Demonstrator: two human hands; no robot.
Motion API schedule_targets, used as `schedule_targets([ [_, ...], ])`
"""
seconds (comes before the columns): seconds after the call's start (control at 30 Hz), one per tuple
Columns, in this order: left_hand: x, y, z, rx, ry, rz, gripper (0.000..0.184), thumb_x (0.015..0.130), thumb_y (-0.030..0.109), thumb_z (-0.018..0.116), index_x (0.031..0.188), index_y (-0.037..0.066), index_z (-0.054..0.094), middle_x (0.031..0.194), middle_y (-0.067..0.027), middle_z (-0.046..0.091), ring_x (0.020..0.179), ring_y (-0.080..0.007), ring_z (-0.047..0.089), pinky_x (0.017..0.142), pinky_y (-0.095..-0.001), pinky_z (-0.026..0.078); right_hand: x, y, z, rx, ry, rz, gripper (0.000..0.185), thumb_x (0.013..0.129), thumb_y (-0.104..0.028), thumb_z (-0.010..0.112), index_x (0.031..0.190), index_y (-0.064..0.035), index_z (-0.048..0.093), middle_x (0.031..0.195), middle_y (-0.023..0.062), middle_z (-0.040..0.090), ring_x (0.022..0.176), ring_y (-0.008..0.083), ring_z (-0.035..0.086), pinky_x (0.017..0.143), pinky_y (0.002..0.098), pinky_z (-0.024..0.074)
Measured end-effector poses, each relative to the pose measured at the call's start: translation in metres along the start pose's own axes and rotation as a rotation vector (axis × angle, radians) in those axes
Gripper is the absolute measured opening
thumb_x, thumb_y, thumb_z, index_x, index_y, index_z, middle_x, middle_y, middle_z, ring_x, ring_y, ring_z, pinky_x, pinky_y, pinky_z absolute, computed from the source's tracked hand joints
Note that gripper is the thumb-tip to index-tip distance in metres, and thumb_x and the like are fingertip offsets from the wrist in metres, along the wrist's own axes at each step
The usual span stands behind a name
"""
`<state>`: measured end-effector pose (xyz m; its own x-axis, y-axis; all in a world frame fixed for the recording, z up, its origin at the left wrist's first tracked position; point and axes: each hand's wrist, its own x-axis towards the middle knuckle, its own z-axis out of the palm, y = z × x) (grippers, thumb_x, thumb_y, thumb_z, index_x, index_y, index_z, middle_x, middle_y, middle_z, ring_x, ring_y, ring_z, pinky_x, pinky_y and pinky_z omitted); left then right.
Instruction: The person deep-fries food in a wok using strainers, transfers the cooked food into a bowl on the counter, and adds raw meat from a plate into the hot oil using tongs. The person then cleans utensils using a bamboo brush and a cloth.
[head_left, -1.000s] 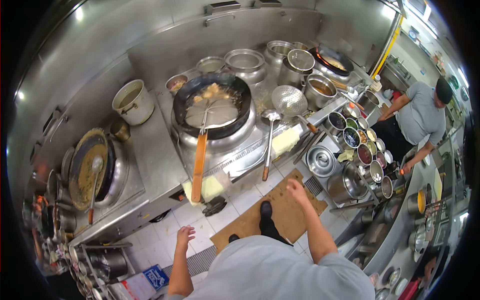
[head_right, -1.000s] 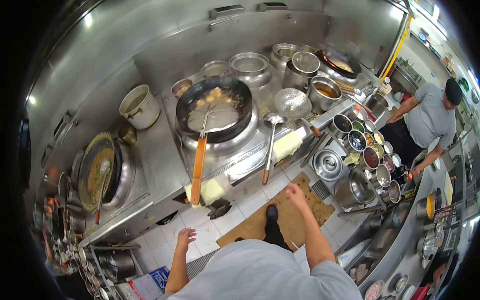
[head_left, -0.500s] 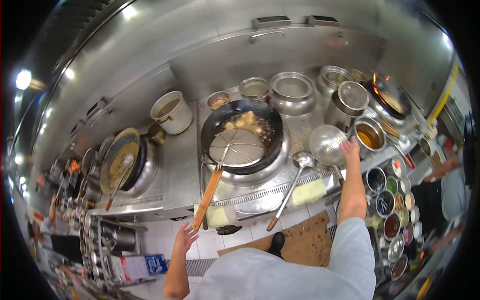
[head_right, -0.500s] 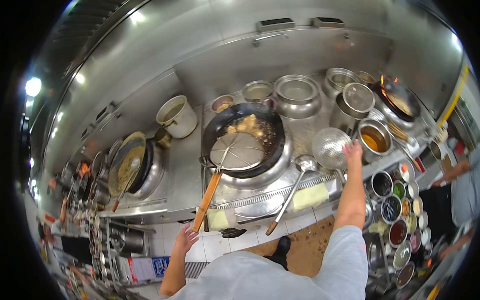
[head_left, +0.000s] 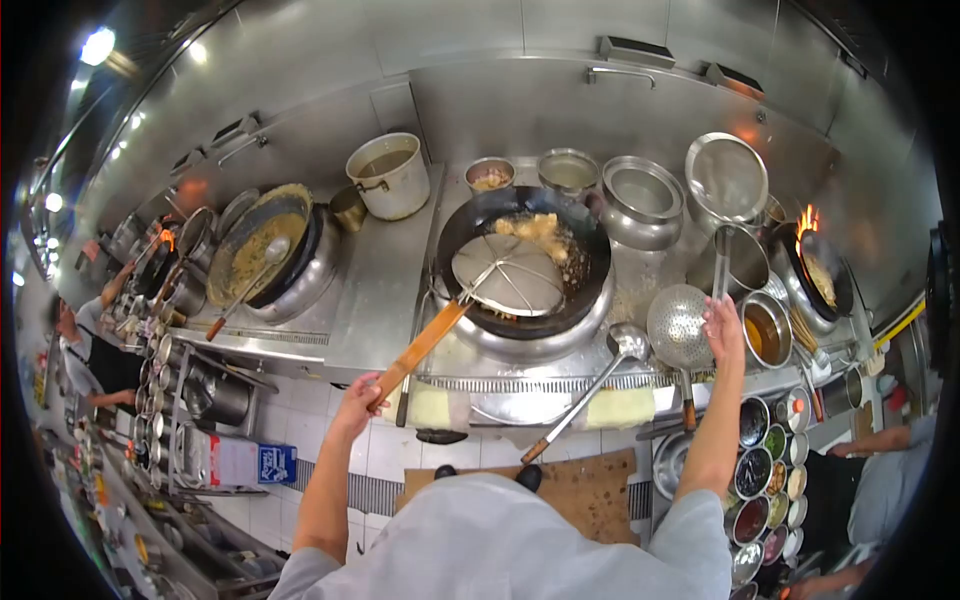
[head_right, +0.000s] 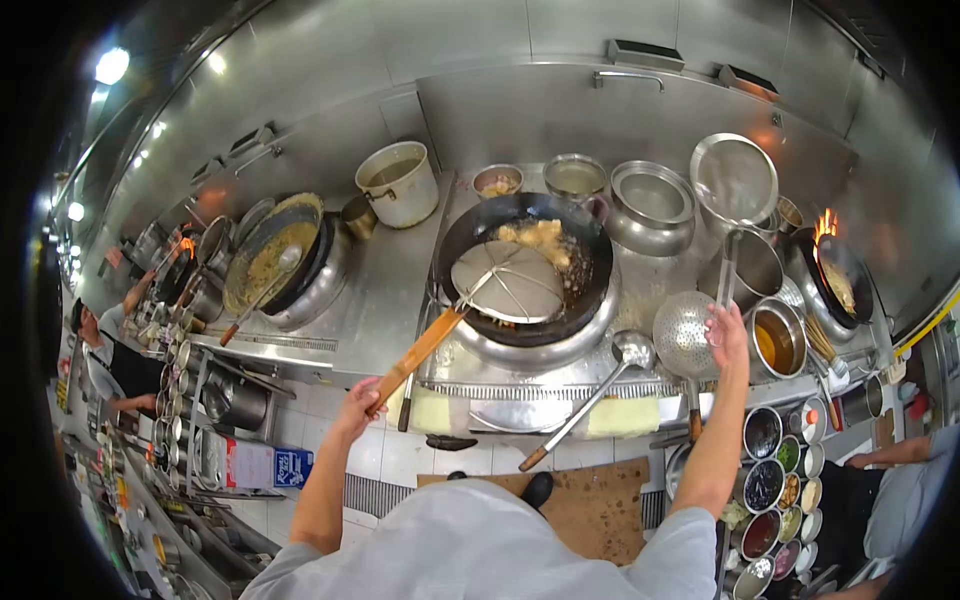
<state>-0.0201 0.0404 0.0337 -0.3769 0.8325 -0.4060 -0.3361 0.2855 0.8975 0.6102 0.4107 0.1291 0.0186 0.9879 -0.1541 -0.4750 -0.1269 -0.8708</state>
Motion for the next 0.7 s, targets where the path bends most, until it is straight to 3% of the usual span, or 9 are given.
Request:
schedule_targets([
  [0.1,-0.014,0.019,-0.009,0.096,-0.025,0.053,0.041,0.091,0.012,0.058,0.13,0.009,0.045,0.099,-0.0082,0.061,0.069,-0.0162,0.062,0.052,-0.0253,0.045,-0.013,0.016,0.035,-0.159,-0.273,0.036,0.037,0.094,-0.013,0.05,0.13,-0.0171,0.042,0.074,-0.0015,0.05,0.046,0.0047,0.039,0.033,0.0211,0.0297],
  [0.2,-0.015,0.019,-0.02,0.103,-0.05,0.059,0.041,0.091,0.011,0.057,0.13,0.01,0.045,0.096,-0.0084,0.061,0.068,-0.0162,0.062,0.052,-0.0258,0.046,-0.053,0.024,0.099,-0.375,-0.202,0.037,0.037,0.094,-0.012,0.048,0.131,-0.016,0.042,0.072,-0.002,0.048,0.045,0.0044,0.037,0.033,0.0207,0.0288],
  [0.27,-0.002,0.001,-0.027,0.128,0.006,0.084,0.041,0.091,0.011,0.057,0.13,0.01,0.045,0.092,-0.0075,0.059,0.067,-0.0163,0.062,0.052,-0.0256,0.047,-0.057,0.044,0.12,-0.976,-0.218,-0.153,0.036,0.093,-0.012,0.05,0.129,-0.0131,0.047,0.075,0.0067,0.058,0.05,0.016,0.052,0.041,0.0303,0.0423],
  [0.3,0.005,-0.007,-0.03,0.125,0.001,0.087,0.041,0.091,0.011,0.057,0.13,0.01,0.045,0.092,-0.0075,0.059,0.067,-0.0163,0.062,0.052,-0.0256,0.047,-0.056,0.058,0.126,-0.979,-0.215,-0.158,0.036,0.093,-0.012,0.05,0.129,-0.0131,0.047,0.075,0.0067,0.058,0.05,0.016,0.052,0.041,0.0303,0.0423],
  [0.37,0.02,-0.018,-0.031,0.076,-0.027,0.093,0.043,0.09,0.011,0.057,0.131,0.01,0.044,0.09,-0.0074,0.06,0.067,-0.0158,0.063,0.052,-0.0246,0.047,-0.048,0.091,0.137,-1.233,-0.223,-0.531,0.034,0.091,-0.014,0.05,0.124,-0.0089,0.052,0.074,0.0128,0.063,0.063,0.0259,0.061,0.056,0.0391,0.0488],
  [0.4,0.018,-0.013,-0.03,0.038,-0.021,0.1,0.045,0.09,0.01,0.058,0.132,0.009,0.043,0.09,-0.0081,0.061,0.066,-0.0155,0.063,0.051,-0.0244,0.047,-0.045,0.105,0.147,-1.24,-0.217,-0.536,0.034,0.091,-0.014,0.05,0.124,-0.0089,0.052,0.074,0.0128,0.063,0.063,0.0259,0.061,0.056,0.0391,0.0488],
  [0.47,0.01,0.003,-0.033,0.059,-0.012,0.131,0.045,0.09,0.01,0.058,0.132,0.009,0.043,0.09,-0.0083,0.061,0.065,-0.0155,0.063,0.051,-0.0248,0.047,-0.043,0.123,0.171,-1.565,-0.096,-0.535,0.035,0.088,-0.01,0.049,0.123,-0.0077,0.053,0.092,0.0251,0.064,0.086,0.0408,0.063,0.075,0.0493,0.0482],
  [0.57,-0.005,0.025,-0.043,0.071,0.004,0.171,0.046,0.089,0.01,0.058,0.132,0.008,0.043,0.09,-0.0088,0.061,0.065,-0.0159,0.063,0.049,-0.0257,0.047,-0.061,0.121,0.199,-1.498,-0.158,-0.495,0.038,0.086,-0.007,0.047,0.124,-0.0093,0.053,0.102,0.0284,0.06,0.1,0.0467,0.055,0.084,0.0541,0.043],
  [0.7,-0.012,0.038,-0.053,0.09,0.018,0.165,0.045,0.09,0.009,0.057,0.132,0.007,0.042,0.09,-0.0098,0.061,0.064,-0.0154,0.061,0.049,-0.0251,0.045,-0.084,0.13,0.226,-1.48,-0.122,-0.458,0.037,0.086,-0.008,0.051,0.124,-0.0108,0.053,0.103,0.026,0.062,0.101,0.0437,0.057,0.085,0.0493,0.0451],
])
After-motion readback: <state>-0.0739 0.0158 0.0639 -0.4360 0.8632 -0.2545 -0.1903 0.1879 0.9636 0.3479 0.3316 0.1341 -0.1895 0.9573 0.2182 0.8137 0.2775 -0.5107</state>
